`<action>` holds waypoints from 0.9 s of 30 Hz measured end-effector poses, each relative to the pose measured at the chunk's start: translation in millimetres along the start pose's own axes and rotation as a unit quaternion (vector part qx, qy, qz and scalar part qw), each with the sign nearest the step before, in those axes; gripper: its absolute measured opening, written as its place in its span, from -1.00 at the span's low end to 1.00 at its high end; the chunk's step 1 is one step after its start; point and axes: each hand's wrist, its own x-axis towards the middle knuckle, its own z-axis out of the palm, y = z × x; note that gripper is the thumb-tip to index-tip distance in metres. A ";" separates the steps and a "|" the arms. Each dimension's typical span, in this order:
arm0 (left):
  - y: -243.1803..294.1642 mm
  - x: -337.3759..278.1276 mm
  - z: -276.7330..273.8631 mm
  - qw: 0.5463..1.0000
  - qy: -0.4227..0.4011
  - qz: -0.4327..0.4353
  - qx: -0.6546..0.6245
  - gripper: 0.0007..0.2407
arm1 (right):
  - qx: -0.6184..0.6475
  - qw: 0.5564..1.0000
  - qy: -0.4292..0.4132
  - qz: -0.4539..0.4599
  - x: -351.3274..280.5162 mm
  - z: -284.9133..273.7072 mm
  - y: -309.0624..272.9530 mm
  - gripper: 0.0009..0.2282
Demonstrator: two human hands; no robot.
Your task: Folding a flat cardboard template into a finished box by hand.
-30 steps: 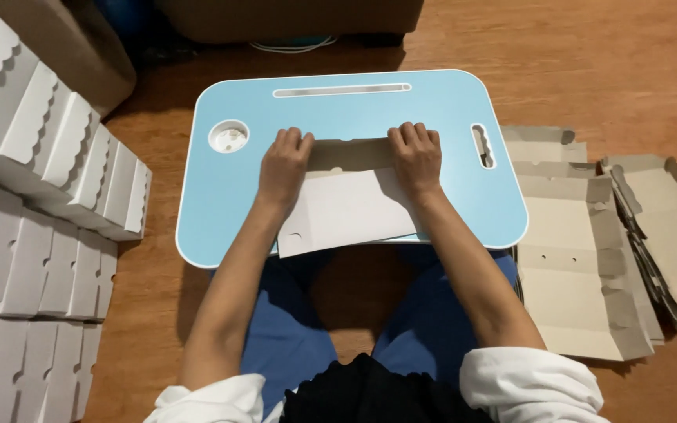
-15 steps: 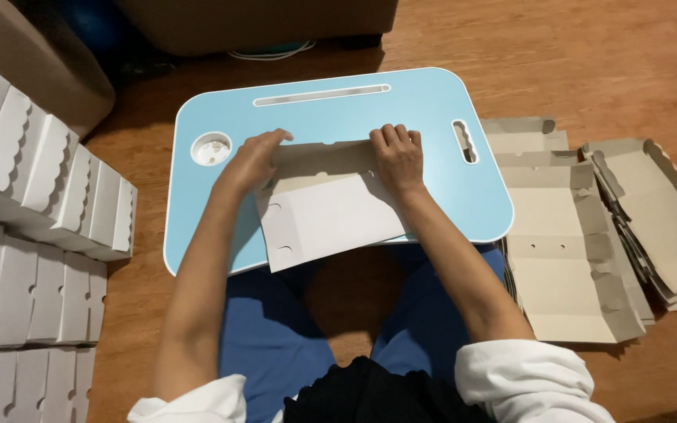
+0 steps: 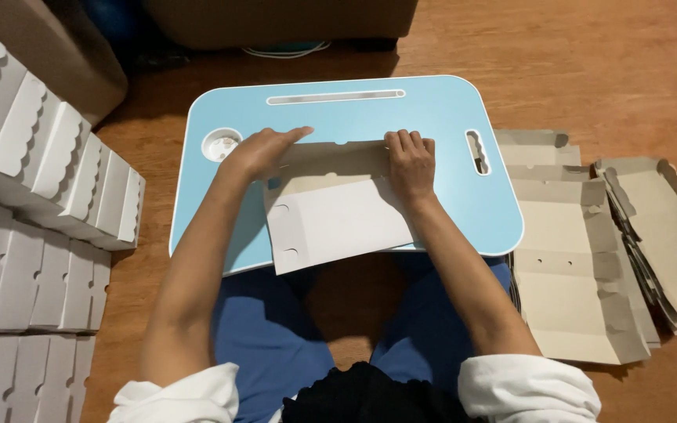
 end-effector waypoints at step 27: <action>-23.8 -27.2 77.6 0.997 -0.016 -0.073 0.017 -0.36 | 0.100 0.969 -0.221 -0.038 -25.0 -45.6 19.2 -0.68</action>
